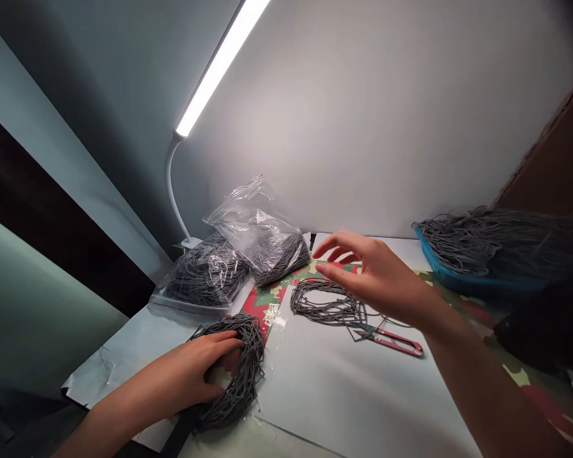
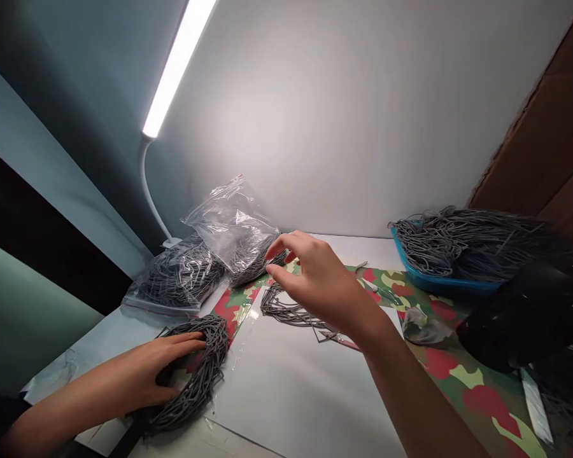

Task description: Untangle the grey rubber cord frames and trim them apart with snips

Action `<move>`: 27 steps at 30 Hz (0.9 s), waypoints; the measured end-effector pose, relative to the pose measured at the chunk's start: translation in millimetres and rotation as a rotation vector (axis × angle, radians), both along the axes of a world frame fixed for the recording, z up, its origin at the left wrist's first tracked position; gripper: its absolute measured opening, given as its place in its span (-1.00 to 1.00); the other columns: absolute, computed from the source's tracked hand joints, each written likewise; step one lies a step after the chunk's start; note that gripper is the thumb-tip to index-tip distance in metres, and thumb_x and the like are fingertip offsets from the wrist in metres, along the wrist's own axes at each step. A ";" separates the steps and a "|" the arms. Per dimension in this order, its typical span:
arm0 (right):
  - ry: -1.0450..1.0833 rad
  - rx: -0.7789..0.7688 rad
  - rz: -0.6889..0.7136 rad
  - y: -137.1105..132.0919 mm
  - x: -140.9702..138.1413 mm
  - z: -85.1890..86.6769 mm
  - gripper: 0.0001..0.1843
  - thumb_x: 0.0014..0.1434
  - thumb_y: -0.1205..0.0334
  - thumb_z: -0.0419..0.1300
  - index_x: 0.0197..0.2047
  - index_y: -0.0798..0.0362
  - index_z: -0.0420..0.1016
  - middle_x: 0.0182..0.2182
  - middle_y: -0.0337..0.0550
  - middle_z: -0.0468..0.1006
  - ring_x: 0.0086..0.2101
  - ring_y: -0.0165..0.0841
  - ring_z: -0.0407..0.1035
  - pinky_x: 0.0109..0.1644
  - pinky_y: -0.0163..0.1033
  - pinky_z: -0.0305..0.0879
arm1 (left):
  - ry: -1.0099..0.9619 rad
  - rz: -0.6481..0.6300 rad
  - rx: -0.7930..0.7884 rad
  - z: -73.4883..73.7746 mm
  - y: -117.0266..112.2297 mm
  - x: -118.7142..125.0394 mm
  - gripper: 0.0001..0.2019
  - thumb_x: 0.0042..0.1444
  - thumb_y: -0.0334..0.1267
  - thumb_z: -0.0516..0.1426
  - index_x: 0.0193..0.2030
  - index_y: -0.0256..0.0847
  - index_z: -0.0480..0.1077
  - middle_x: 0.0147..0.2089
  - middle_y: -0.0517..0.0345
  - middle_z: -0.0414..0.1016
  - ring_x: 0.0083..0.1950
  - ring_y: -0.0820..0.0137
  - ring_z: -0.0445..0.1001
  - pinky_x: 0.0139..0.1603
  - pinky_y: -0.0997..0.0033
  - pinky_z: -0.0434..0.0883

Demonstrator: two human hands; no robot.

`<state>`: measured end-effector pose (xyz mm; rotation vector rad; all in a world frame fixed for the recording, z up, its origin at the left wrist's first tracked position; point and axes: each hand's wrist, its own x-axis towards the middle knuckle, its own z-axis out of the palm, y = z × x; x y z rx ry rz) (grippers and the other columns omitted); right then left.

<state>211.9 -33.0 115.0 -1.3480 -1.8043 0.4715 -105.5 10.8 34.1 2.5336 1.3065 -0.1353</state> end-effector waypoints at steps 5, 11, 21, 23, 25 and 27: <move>-0.111 -0.140 0.054 11.2 10.1 -10.1 -0.88 0.26 0.23 0.17 -0.18 0.01 0.53 -0.22 -0.17 0.59 -0.23 -0.29 0.47 -0.26 -0.25 0.34 | 0.039 -0.062 -0.071 6.9 4.2 3.7 -0.53 -0.07 -0.49 0.09 0.00 -0.04 0.49 0.11 0.11 0.53 0.05 0.20 0.54 -0.04 0.38 0.44; -0.328 -0.342 0.101 41.6 1.0 -69.8 -0.84 0.28 0.20 0.24 -0.14 0.11 0.51 -0.14 -0.10 0.55 -0.20 -0.26 0.46 -0.14 -0.12 0.42 | 0.077 -0.064 -0.011 26.0 10.5 17.7 -0.77 0.21 -0.39 -0.06 -0.43 -0.13 0.31 -0.43 0.23 0.43 -0.45 0.37 0.39 -0.46 0.44 0.18; -0.525 -0.393 0.106 50.2 -26.7 -105.4 -0.73 0.34 0.17 0.21 0.04 0.11 0.45 -0.01 -0.06 0.51 -0.09 -0.20 0.47 -0.04 0.00 0.46 | 0.101 -0.261 0.018 41.8 -1.5 58.6 -0.81 0.30 -0.32 -0.06 -0.35 -0.16 0.26 -0.35 0.18 0.43 -0.39 0.36 0.41 -0.45 0.41 0.14; -0.563 -0.374 0.082 46.8 -32.3 -103.3 -0.72 0.34 0.18 0.21 0.07 0.11 0.44 0.02 -0.04 0.50 -0.06 -0.18 0.46 -0.01 0.03 0.45 | 0.106 -0.275 0.033 40.6 -1.7 63.3 -0.79 0.33 -0.32 -0.07 -0.34 -0.16 0.27 -0.35 0.18 0.44 -0.39 0.36 0.43 -0.44 0.39 0.15; -0.598 -0.358 0.048 42.3 -38.8 -100.5 -0.70 0.34 0.18 0.21 0.09 0.10 0.43 0.04 -0.03 0.49 -0.03 -0.16 0.45 0.02 0.06 0.43 | 0.093 -0.306 0.051 37.3 -1.2 63.8 -0.80 0.34 -0.32 -0.06 -0.31 -0.15 0.29 -0.34 0.19 0.45 -0.38 0.35 0.45 -0.43 0.38 0.15; -0.624 -0.355 0.017 38.3 -43.9 -97.1 -0.68 0.34 0.18 0.21 0.10 0.11 0.42 0.06 -0.02 0.48 -0.01 -0.15 0.44 0.04 0.08 0.42 | 0.074 -0.341 0.067 33.9 -1.4 61.7 -0.80 0.34 -0.33 -0.06 -0.31 -0.15 0.29 -0.33 0.20 0.46 -0.37 0.36 0.45 -0.43 0.38 0.15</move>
